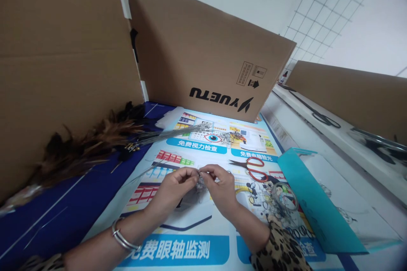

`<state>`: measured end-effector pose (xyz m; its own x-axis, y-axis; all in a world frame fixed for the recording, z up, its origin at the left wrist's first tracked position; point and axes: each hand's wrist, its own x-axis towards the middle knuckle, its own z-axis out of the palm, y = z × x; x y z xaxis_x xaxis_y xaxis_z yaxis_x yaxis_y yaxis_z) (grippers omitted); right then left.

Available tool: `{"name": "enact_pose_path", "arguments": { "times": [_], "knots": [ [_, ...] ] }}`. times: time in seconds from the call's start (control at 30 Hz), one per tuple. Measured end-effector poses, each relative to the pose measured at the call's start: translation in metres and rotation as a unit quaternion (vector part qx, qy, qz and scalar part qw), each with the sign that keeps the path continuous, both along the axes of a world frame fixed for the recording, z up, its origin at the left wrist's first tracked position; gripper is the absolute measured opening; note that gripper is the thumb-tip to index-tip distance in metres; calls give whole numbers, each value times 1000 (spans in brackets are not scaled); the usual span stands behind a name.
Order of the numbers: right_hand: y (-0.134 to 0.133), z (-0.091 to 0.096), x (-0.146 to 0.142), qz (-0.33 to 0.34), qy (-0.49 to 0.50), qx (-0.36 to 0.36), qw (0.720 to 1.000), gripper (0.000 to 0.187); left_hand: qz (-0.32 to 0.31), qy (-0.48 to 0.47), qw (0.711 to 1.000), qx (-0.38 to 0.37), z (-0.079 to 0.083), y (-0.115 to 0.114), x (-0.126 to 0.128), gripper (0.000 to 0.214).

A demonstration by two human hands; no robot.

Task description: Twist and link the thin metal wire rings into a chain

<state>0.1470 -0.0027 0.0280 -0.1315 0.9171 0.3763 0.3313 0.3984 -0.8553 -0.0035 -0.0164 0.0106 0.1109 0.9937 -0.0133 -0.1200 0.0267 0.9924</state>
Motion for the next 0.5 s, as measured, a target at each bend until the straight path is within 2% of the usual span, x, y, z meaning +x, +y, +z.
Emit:
{"name": "enact_pose_path", "arguments": {
  "times": [0.5],
  "knots": [
    [0, 2, 1, 13, 19, -46, 999, 15, -19, -28, 999, -9, -2, 0, -1, 16]
  ]
}}
